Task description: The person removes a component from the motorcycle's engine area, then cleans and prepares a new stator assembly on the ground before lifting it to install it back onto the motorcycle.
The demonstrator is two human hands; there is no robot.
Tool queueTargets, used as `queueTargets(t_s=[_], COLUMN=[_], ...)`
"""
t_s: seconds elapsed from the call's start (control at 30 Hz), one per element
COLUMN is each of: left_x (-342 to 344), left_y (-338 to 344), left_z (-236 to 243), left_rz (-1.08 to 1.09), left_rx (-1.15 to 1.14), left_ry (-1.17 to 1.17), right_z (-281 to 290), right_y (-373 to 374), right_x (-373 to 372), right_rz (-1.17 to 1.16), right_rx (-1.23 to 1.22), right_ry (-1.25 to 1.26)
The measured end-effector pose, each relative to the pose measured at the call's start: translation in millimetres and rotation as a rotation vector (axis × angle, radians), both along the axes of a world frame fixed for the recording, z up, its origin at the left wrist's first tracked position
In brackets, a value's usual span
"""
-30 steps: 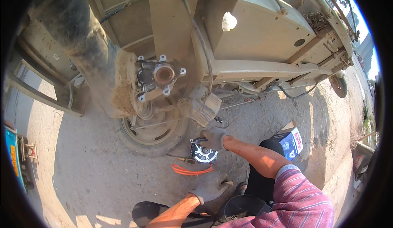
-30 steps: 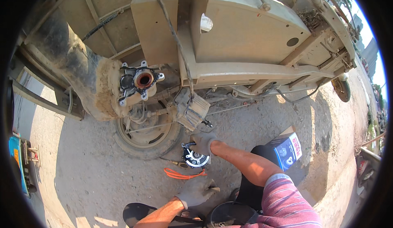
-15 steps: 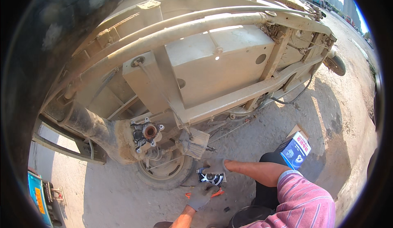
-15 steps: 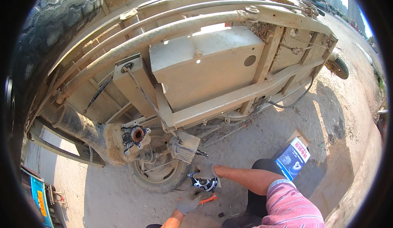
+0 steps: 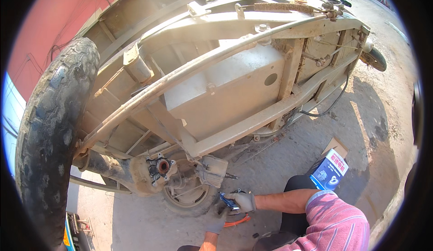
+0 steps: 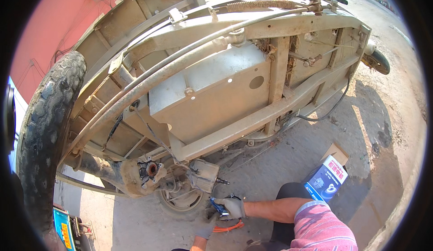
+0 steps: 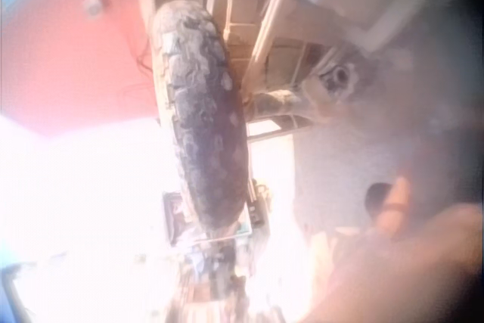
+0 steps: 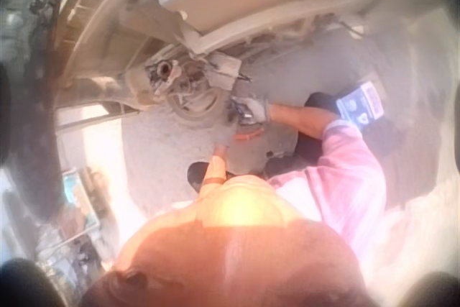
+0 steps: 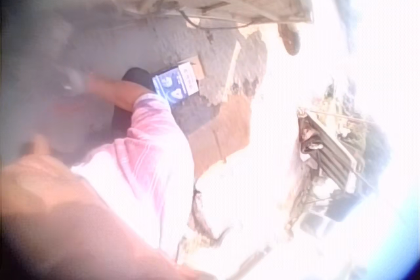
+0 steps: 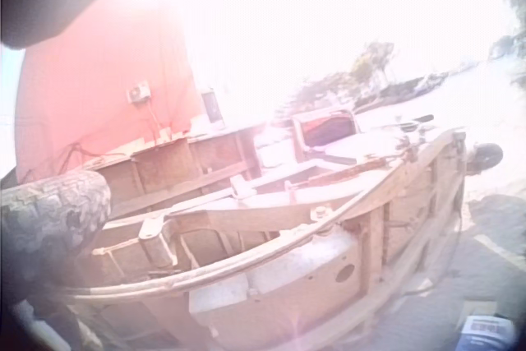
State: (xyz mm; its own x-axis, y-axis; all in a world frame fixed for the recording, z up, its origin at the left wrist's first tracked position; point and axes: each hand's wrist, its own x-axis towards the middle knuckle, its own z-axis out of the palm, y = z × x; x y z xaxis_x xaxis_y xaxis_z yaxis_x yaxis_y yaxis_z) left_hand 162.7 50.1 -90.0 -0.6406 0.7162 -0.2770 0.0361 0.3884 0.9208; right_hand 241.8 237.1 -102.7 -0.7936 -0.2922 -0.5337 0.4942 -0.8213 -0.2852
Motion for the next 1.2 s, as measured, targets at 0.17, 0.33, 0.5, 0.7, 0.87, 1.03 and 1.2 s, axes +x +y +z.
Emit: queueTargets(t_s=[0.17,0.33,0.5,0.7,0.87,1.03,1.2], left_x=[15.4,19.1,41.1,53.3,40.7,27.5,37.1], left_y=[-14.6,-32.5,-24.6,-9.8,-22.8,-47.6,-49.5], left_z=[-11.2,-48.1,-0.1,53.7,24.0,1.9,-2.9], left_rz=[-0.023,0.03,-0.032,-0.135,-0.016,0.401,0.443], left_rx=[-0.147,-0.053,-0.165,-0.164,-0.098,0.0,-0.04], left_ry=[0.361,0.096,0.174,0.639,0.57,0.008,0.084], right_z=[-10.5,-2.5,3.4,-8.6,8.2,30.5,23.9], right_y=[-7.0,-28.7,-32.2,-27.8,-46.3,-63.0,-77.6], right_x=[5.4,15.7,27.3,30.5,21.8,13.8,16.4], right_rz=[-0.008,-0.138,-0.08,-0.081,-0.137,-0.196,-0.077], right_rx=[-0.1,-0.107,-0.085,-0.195,-0.162,0.283,0.407], right_ry=[0.051,-0.149,-0.027,0.201,0.018,-0.063,0.138])
